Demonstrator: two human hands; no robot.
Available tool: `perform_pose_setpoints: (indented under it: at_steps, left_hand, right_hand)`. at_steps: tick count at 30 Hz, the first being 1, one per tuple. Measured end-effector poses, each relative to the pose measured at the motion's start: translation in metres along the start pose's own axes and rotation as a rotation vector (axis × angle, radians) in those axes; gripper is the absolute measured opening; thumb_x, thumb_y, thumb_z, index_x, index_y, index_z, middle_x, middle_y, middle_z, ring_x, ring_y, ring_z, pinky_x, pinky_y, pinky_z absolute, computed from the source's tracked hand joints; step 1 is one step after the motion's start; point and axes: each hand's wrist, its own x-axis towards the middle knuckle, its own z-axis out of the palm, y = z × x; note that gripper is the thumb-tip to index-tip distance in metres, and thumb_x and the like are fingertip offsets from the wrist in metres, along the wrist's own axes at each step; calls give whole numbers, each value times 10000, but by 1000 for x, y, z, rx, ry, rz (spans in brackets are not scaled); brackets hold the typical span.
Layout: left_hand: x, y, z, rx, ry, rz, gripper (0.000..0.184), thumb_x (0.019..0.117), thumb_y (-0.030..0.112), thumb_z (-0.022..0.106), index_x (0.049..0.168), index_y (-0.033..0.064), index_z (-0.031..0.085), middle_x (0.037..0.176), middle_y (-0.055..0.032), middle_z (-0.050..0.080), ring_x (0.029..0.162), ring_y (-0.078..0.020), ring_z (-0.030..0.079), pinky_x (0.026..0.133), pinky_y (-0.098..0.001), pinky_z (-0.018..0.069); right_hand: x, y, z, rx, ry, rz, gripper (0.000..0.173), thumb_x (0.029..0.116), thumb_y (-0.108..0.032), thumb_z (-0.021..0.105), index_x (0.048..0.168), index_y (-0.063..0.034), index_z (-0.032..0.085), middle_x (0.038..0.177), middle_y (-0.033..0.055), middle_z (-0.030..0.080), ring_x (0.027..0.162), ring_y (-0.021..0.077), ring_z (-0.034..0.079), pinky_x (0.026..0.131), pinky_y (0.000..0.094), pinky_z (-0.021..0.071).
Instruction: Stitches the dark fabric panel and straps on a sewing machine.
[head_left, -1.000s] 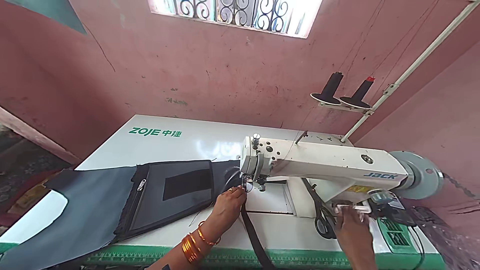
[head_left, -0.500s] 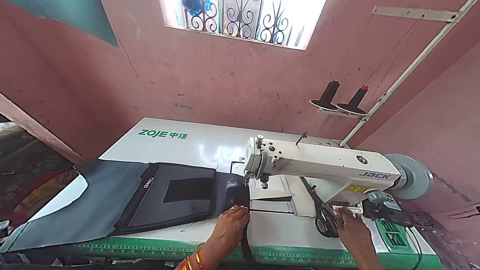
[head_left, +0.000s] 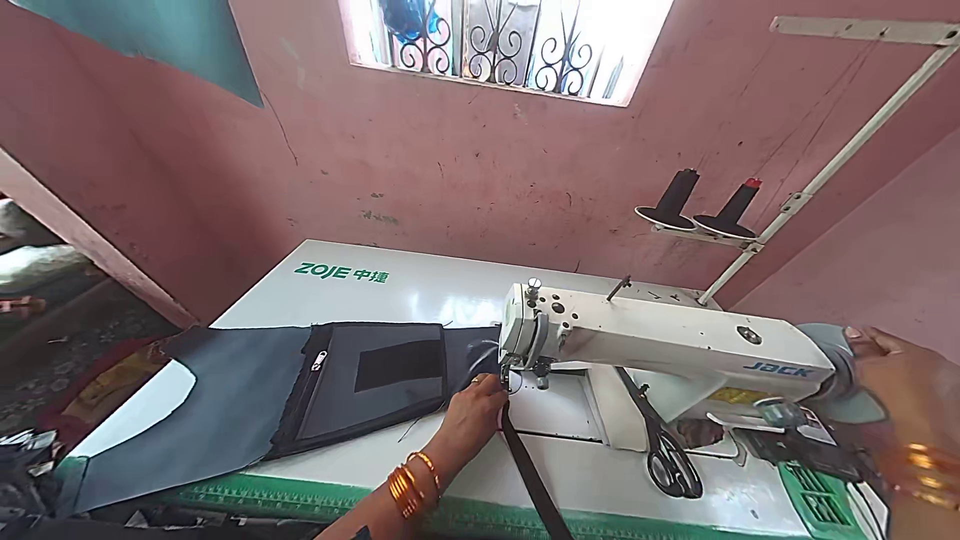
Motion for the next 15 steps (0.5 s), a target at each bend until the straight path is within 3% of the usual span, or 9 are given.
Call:
perform_pose_setpoints:
  at_steps: [2, 5, 12, 15]
  left_hand:
    - [7, -5, 1, 10, -19, -6, 195, 924, -1, 611, 994, 45, 786, 1118, -163, 724, 1120, -330, 695, 856, -470, 607]
    - [8, -8, 3, 21, -18, 15, 200, 923, 8, 602, 1001, 44, 782, 1159, -178, 722, 1183, -335, 676, 935, -463, 586]
    - [6, -13, -1, -53, -13, 49, 230, 941, 35, 571, 1023, 32, 785, 1236, -202, 710, 1243, -348, 653, 1027, -479, 540]
    - [9, -12, -3, -50, -81, 8, 249, 959, 54, 547, 1039, 34, 782, 1266, -192, 699, 1275, -331, 632, 1053, -463, 522]
  right_hand:
    - [32, 1, 0, -39, -132, 37, 388, 1104, -230, 463, 1222, 72, 675, 1272, 408, 591, 1263, 570, 521, 1025, 740, 333]
    - [47, 6, 9, -46, -164, 22, 354, 1092, -208, 497, 1189, 72, 692, 1244, 410, 601, 1238, 574, 532, 1013, 747, 337]
    - [31, 5, 13, -22, -51, 27, 414, 1108, -246, 443, 1208, 87, 667, 1250, 410, 598, 1249, 580, 526, 1018, 740, 342]
    - [-4, 15, 18, 91, 120, 13, 487, 1118, -265, 360, 1312, 118, 590, 1328, 398, 565, 1312, 535, 507, 1113, 653, 330]
